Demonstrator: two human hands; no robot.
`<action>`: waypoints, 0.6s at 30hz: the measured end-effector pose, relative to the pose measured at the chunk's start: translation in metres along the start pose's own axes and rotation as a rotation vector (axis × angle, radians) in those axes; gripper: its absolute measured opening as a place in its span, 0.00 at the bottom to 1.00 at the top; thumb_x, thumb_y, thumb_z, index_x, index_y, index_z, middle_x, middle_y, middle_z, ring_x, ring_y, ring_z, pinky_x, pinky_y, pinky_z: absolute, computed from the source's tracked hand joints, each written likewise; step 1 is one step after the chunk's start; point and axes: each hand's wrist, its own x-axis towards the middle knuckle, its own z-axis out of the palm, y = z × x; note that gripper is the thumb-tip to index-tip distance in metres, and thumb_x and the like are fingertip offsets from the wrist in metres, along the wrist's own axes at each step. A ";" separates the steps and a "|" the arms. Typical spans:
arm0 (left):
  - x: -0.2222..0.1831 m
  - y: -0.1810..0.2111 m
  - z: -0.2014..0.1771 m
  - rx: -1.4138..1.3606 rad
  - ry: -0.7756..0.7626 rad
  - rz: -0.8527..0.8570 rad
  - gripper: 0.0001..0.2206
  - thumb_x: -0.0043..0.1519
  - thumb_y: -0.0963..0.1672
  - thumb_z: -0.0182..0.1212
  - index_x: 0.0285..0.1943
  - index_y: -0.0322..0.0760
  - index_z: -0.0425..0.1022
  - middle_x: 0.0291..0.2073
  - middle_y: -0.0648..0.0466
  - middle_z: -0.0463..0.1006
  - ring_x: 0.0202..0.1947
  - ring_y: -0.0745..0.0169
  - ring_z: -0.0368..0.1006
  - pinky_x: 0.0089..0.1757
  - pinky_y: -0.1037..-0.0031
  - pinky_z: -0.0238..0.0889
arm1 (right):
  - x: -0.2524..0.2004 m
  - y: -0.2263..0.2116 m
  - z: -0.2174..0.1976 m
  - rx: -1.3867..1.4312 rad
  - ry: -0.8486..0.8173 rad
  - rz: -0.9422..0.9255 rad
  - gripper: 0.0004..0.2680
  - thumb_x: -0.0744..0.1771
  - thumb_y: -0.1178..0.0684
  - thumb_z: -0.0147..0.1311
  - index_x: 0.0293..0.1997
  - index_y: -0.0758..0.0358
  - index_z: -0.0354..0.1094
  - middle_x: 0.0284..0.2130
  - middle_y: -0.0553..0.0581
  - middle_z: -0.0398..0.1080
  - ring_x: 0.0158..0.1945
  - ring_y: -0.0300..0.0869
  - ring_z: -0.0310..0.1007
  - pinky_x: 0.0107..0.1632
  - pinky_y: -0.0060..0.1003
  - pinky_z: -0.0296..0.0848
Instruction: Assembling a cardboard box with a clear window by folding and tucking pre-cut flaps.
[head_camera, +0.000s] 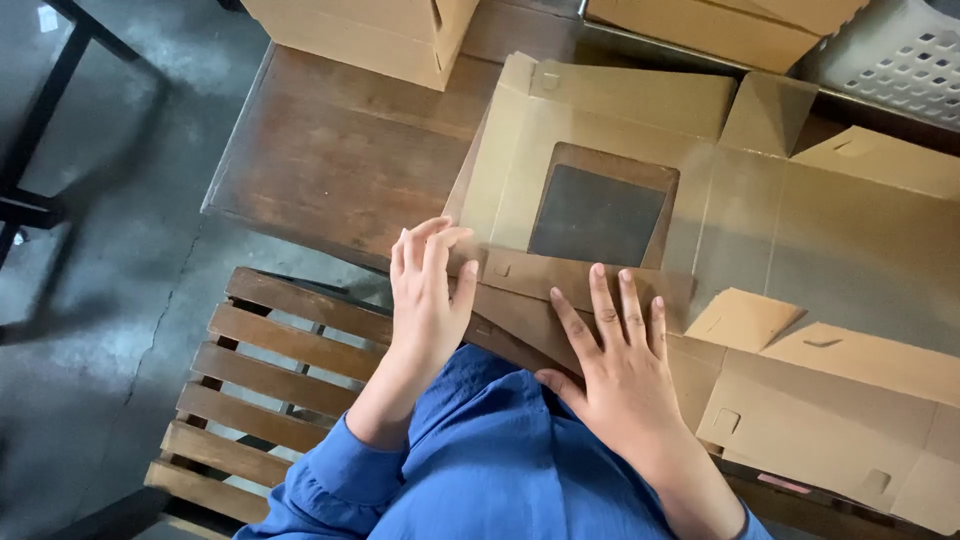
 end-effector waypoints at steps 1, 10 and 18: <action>0.001 0.001 0.000 0.000 -0.001 -0.001 0.13 0.65 0.40 0.57 0.58 0.39 0.69 0.60 0.45 0.69 0.61 0.46 0.64 0.66 0.45 0.47 | 0.000 0.000 0.000 0.001 -0.001 0.000 0.37 0.64 0.22 0.44 0.80 0.43 0.36 0.79 0.62 0.30 0.81 0.61 0.28 0.72 0.68 0.42; 0.010 -0.007 0.003 0.171 0.056 -0.064 0.10 0.63 0.41 0.61 0.50 0.56 0.76 0.57 0.57 0.71 0.57 0.49 0.65 0.52 0.58 0.54 | 0.000 0.001 0.001 0.004 -0.008 0.003 0.36 0.65 0.21 0.41 0.81 0.42 0.35 0.79 0.61 0.30 0.80 0.61 0.27 0.73 0.67 0.40; -0.003 -0.024 0.007 0.381 -0.081 0.329 0.20 0.60 0.37 0.59 0.59 0.52 0.78 0.61 0.47 0.71 0.61 0.43 0.64 0.58 0.51 0.58 | 0.000 -0.001 0.001 -0.001 0.026 0.000 0.37 0.64 0.22 0.47 0.80 0.43 0.39 0.79 0.62 0.31 0.81 0.61 0.30 0.72 0.69 0.44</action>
